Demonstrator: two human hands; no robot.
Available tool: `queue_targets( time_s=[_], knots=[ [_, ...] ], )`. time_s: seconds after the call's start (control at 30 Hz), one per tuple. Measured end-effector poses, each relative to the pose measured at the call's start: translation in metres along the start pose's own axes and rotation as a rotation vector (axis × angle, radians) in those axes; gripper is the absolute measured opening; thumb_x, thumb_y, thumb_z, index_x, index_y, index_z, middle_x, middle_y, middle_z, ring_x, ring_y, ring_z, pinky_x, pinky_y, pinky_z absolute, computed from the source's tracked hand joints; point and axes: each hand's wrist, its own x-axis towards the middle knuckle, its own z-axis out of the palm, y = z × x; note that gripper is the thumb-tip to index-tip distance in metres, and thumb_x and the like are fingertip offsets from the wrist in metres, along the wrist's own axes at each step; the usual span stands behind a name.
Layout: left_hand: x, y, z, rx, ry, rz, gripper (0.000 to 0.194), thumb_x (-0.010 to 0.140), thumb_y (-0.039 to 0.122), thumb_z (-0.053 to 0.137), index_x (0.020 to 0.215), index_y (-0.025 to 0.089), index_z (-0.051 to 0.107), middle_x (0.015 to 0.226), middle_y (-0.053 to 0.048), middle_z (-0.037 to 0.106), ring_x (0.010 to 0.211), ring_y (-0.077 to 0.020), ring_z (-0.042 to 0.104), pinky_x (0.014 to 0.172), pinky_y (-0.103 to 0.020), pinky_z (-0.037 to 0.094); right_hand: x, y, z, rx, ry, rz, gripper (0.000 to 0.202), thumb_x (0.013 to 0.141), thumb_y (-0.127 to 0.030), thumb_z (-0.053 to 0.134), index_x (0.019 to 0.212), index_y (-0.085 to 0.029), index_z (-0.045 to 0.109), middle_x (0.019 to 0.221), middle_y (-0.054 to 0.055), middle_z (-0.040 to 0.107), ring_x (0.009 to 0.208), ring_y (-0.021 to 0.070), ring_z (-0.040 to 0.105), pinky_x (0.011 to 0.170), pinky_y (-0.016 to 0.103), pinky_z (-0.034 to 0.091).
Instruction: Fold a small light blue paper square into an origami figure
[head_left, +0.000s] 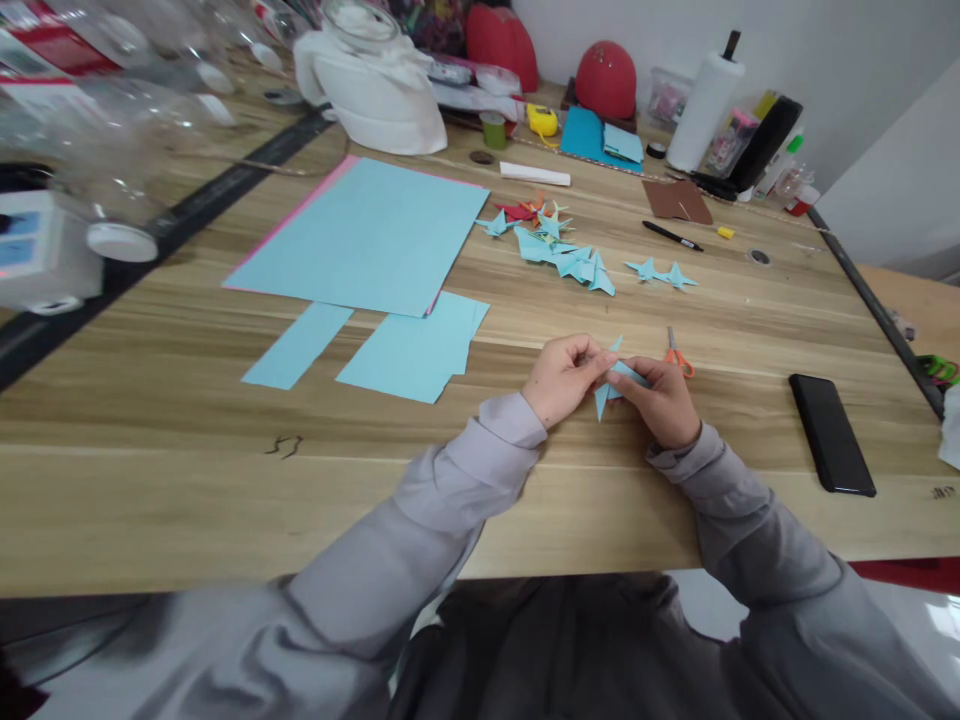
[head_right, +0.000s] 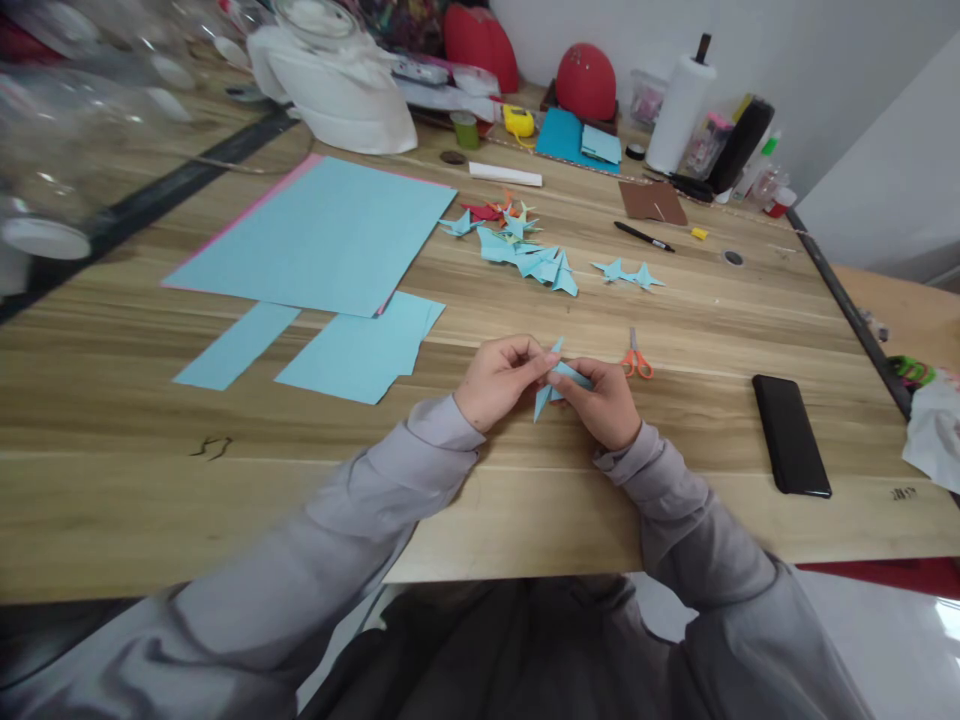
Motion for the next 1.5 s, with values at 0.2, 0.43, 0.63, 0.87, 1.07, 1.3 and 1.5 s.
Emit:
queue_targets(
  time_s=[0.2,0.43,0.63,0.87,1.07,1.3,1.5],
  knots=[
    [0.000,-0.002,0.001,-0.015,0.056,-0.035,0.042,0.064,0.049,0.074,0.053,0.017,0.050,0.045,0.004,0.048,0.044,-0.0067,0.040,0.046,-0.022,0.031,-0.001,-0.004,0.001,-0.107,0.004,-0.039,0.037,0.065,-0.054,0.074,0.062,-0.018,0.068,0.053,0.001,0.064,0.050,0.0128,0.056,0.053,0.027,0.046],
    [-0.004,0.002,0.005,-0.100,0.029,-0.143,0.042,0.064,0.050,0.074,0.050,0.015,0.054,0.044,0.001,0.052,0.041,-0.0067,0.043,0.043,-0.022,0.031,-0.002,0.003,-0.001,-0.054,0.047,-0.018,0.031,0.066,-0.047,0.075,0.063,-0.017,0.068,0.055,0.000,0.064,0.051,0.0119,0.055,0.053,0.026,0.044],
    [-0.004,0.010,0.001,-0.104,-0.026,-0.201,0.040,0.056,0.047,0.081,0.057,0.013,0.061,0.049,0.001,0.058,0.044,-0.0072,0.049,0.044,-0.020,0.036,-0.001,0.010,-0.005,0.103,0.048,0.017,0.024,0.066,-0.037,0.076,0.057,-0.017,0.066,0.053,-0.001,0.063,0.049,0.0103,0.053,0.051,0.024,0.042],
    [-0.002,0.011,-0.006,-0.026,-0.116,-0.193,0.034,0.060,0.041,0.080,0.059,0.012,0.062,0.048,0.000,0.059,0.044,-0.0075,0.051,0.045,-0.020,0.037,0.000,0.005,-0.001,0.193,0.037,0.138,0.025,0.058,-0.038,0.079,0.053,-0.017,0.064,0.049,-0.002,0.061,0.044,0.0091,0.050,0.046,0.023,0.041],
    [-0.001,0.007,-0.005,0.034,-0.045,-0.110,0.025,0.067,0.032,0.075,0.061,0.014,0.060,0.046,0.002,0.056,0.043,-0.0078,0.049,0.046,-0.020,0.036,0.003,0.008,-0.001,0.206,0.118,0.111,0.031,0.051,-0.036,0.085,0.063,-0.018,0.063,0.057,-0.003,0.064,0.051,0.0101,0.056,0.052,0.024,0.045],
    [0.001,0.004,-0.005,0.139,-0.060,-0.092,0.019,0.068,0.025,0.073,0.061,0.014,0.059,0.049,0.002,0.057,0.045,-0.0085,0.052,0.049,-0.021,0.039,0.005,0.009,-0.002,0.234,0.157,0.095,0.038,0.046,-0.030,0.089,0.065,-0.018,0.060,0.061,-0.004,0.065,0.053,0.0090,0.058,0.056,0.024,0.046],
    [0.001,0.007,-0.008,0.143,-0.090,-0.144,0.022,0.068,0.027,0.074,0.061,0.014,0.059,0.047,0.001,0.057,0.043,-0.0077,0.050,0.047,-0.020,0.036,0.005,0.007,-0.001,0.243,0.171,0.131,0.041,0.041,-0.026,0.090,0.071,-0.018,0.062,0.065,-0.002,0.068,0.055,0.0111,0.061,0.057,0.025,0.049]
  ],
)
